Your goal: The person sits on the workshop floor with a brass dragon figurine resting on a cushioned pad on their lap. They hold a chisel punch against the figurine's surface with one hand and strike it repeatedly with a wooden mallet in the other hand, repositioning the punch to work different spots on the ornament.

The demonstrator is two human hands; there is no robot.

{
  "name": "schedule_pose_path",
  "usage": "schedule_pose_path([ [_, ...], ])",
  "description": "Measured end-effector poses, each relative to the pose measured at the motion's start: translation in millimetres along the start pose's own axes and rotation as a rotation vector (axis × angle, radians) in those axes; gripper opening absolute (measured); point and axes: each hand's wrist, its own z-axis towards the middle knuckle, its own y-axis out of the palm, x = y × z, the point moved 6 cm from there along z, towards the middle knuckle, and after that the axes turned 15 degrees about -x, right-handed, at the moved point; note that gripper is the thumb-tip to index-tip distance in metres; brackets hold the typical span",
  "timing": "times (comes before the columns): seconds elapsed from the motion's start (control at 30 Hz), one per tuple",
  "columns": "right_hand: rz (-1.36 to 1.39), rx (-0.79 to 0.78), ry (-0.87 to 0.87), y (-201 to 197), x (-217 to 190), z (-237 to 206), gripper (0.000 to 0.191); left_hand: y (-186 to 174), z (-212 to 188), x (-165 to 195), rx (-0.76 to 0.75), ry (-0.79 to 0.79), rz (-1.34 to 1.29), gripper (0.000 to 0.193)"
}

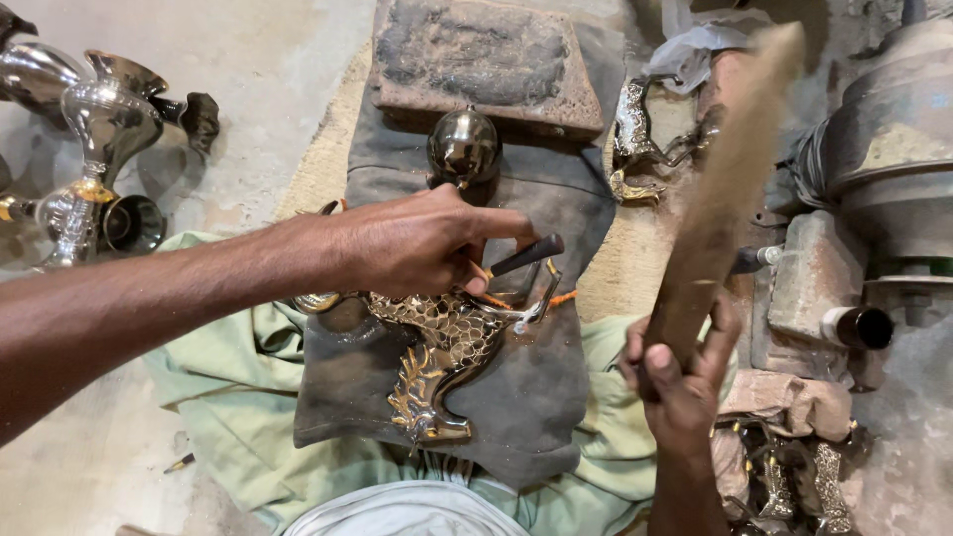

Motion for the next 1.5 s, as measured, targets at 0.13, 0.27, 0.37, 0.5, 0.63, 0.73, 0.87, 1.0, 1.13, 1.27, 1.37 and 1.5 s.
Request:
schedule_pose_path([
  [0.13,-0.433,-0.053,0.124,12,-9,7,0.069,-1,1,1,0.015,0.041,0.029,0.056],
  [0.27,-0.059,-0.011,0.019,11,-4,4,0.071,-1,2,2,-0.003,0.037,0.022,0.055],
  [0.37,-0.263,-0.085,0.095,5,7,-1,0.069,-3,1,1,-0.024,0.004,0.022,0.054],
  [0.5,-0.021,-0.107,0.016,-4,12,-3,0.064,-1,-1,2,-0.025,-0.028,-0.003,0.053],
  [0.63,-0.313,-0.022,0.084,-2,7,-1,0.073,-3,-1,4,-0.01,0.005,0.022,0.055],
  [0.73,0.131,-0.019,0.024,8,6,-1,0.077,-3,-1,3,-0.011,0.028,0.006,0.052],
  [0.87,-0.219,-0.046,0.054,9,-1,-2,0.074,-3,-1,0,-0.015,0.022,-0.006,0.054],
  [1.0,-0.194,-0.089,0.109,4,5,-3,0.074,-3,-1,1,-0.006,0.038,-0.005,0.053],
  [1.13,0.157,0.013,-0.088,-7,7,-5,0.069,-4,-2,1,0.0,0.038,0.004,0.051],
  [1.27,-0.198,-0.107,0.072,-5,16,-6,0.069,-3,-2,1,-0.015,0.022,-0.007,0.05],
  [1.37,0.008,-0.002,-0.024,-9,13,-7,0.07,-3,-2,0,-0.02,-0.004,-0.013,0.05],
  [1.5,-0.199,-0.047,0.025,1,4,-2,0.07,-3,-4,2,-0.009,0.026,-0.026,0.051],
])
